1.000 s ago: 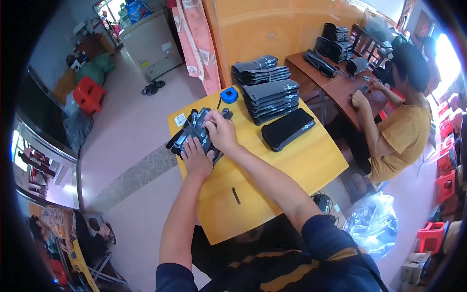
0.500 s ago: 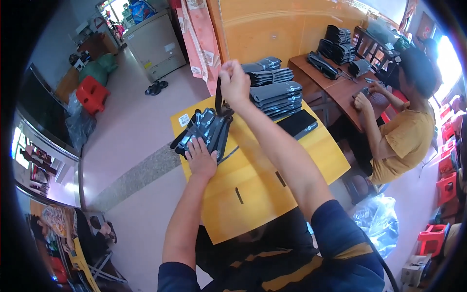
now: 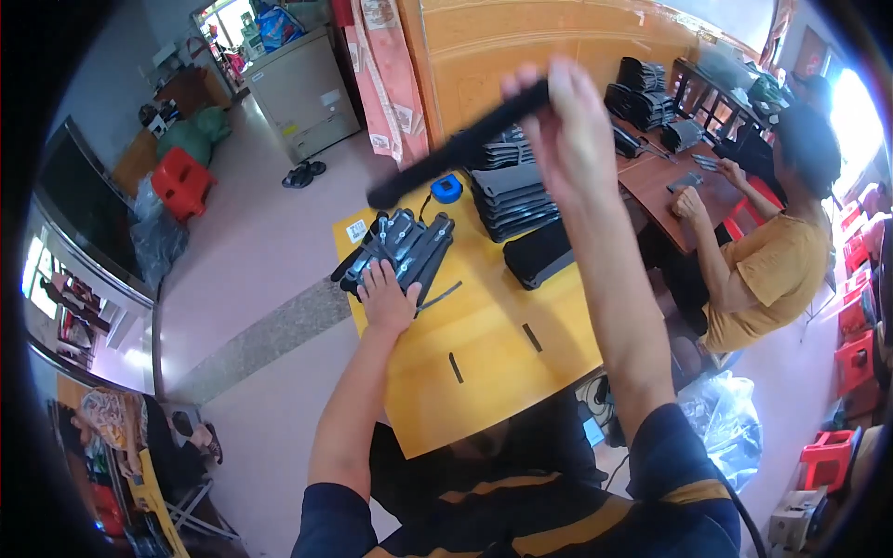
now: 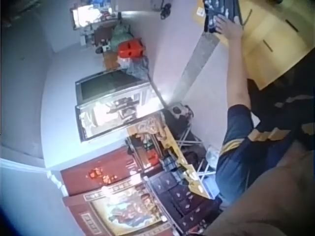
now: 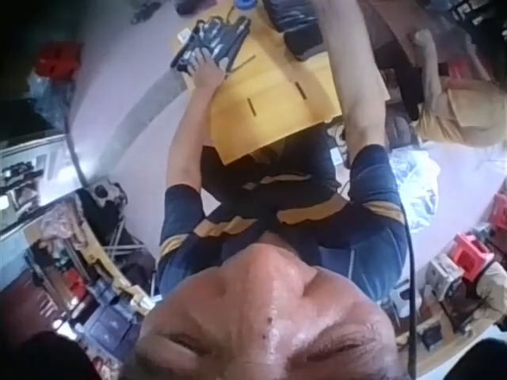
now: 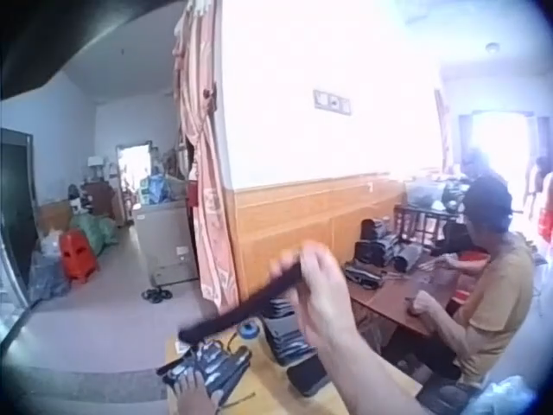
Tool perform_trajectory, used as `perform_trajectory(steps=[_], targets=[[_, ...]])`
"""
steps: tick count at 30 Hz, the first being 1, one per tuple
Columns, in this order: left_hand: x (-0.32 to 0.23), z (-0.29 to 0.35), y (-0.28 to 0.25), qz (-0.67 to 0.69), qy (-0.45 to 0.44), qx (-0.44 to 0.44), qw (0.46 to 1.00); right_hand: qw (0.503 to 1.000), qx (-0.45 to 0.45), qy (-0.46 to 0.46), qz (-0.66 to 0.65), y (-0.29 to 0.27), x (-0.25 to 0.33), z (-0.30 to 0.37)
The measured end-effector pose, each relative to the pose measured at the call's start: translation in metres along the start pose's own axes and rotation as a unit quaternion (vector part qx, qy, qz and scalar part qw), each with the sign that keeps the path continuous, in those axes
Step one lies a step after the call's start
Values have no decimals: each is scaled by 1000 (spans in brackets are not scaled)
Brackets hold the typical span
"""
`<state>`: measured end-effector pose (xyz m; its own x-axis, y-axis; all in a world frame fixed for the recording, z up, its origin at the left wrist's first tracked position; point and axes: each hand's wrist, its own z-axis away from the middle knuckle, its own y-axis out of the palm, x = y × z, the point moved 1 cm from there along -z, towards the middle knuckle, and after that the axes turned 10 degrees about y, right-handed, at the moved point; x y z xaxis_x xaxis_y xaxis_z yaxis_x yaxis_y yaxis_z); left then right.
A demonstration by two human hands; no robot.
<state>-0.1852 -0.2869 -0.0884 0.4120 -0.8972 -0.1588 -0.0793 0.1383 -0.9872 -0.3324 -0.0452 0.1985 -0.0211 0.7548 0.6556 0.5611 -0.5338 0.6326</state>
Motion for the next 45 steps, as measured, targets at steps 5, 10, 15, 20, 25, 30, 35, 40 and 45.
perform_trajectory(steps=[5,10,15,20,25,30,35,40,45], targets=[[5,4,-18,123,66,-129,982,978,-113,177,5,-90,-49,127],[-29,19,-42,374,123,-147,907,945,-253,207,-21,-157,-91,227],[-53,12,-32,473,81,-30,877,915,-330,232,-31,-182,-110,274],[-79,-4,-23,496,85,41,863,912,-334,228,73,-191,-102,285],[-97,-47,-48,506,73,43,858,881,-287,172,333,-203,-88,289],[-116,-97,-66,559,28,30,828,785,-206,110,573,-198,-75,288],[-137,-134,-73,556,16,-1,831,763,-174,82,617,-194,-73,287],[-146,-142,-66,554,1,-6,833,742,-159,-9,651,-182,-57,245],[-141,-144,-54,552,-8,-21,833,738,-111,-139,651,-164,-60,91]])
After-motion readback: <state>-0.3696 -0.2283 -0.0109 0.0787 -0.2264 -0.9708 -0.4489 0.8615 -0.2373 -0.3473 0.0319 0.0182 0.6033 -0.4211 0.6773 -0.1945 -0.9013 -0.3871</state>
